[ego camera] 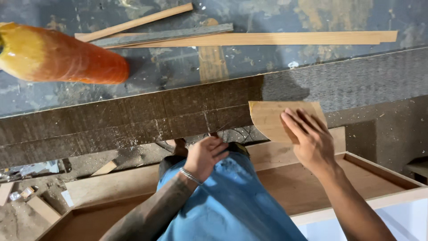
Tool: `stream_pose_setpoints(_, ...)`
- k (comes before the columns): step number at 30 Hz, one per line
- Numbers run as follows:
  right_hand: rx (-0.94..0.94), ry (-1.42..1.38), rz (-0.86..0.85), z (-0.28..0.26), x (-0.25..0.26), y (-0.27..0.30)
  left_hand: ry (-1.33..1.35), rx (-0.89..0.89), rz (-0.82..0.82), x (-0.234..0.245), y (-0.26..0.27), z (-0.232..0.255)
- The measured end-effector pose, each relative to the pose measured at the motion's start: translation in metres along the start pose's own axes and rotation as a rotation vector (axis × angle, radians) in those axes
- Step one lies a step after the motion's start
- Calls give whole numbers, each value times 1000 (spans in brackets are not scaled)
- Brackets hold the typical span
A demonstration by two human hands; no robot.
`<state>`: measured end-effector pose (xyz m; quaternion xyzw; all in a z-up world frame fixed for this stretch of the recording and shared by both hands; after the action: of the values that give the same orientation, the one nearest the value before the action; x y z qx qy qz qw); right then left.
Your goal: The person pours yellow glue from a bottle onto a small wooden piece and a larger board, then spreads the glue evenly across both surfaces using a wooden spreader tool.
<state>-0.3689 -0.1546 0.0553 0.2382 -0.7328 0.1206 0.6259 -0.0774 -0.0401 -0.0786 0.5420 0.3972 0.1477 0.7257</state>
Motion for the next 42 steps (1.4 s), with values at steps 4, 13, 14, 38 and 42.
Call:
stream_pose_setpoints(4,95,156,104,55,-73,-9,-38,-48,-47,-34,-36,-35)
stream_pose_setpoints(13,122,173,153,85,-104,-51,-167,-114,11,-69,-33,-32)
stream_pose_setpoints(14,111,193,153,85,-104,-55,-126,-112,6,-66,-35,-31)
stream_pose_setpoints(38,115,112,-72,78,-88,-54,-75,-8,7,-61,-44,-25)
stream_pose_setpoints(42,105,92,-109,73,-69,-60,-55,-29,11,-48,-60,-32)
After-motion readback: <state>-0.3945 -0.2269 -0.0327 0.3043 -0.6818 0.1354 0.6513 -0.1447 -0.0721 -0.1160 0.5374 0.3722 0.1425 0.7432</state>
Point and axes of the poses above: each hand's wrist, its own y-axis away from the middle knuckle, its own x-axis out of the back of the hand, z = x × y, the point moved 8 cm from there along -y, towards the middle knuckle, and after that the axes turned 7 degrees about -z, right-handed, at the moved point
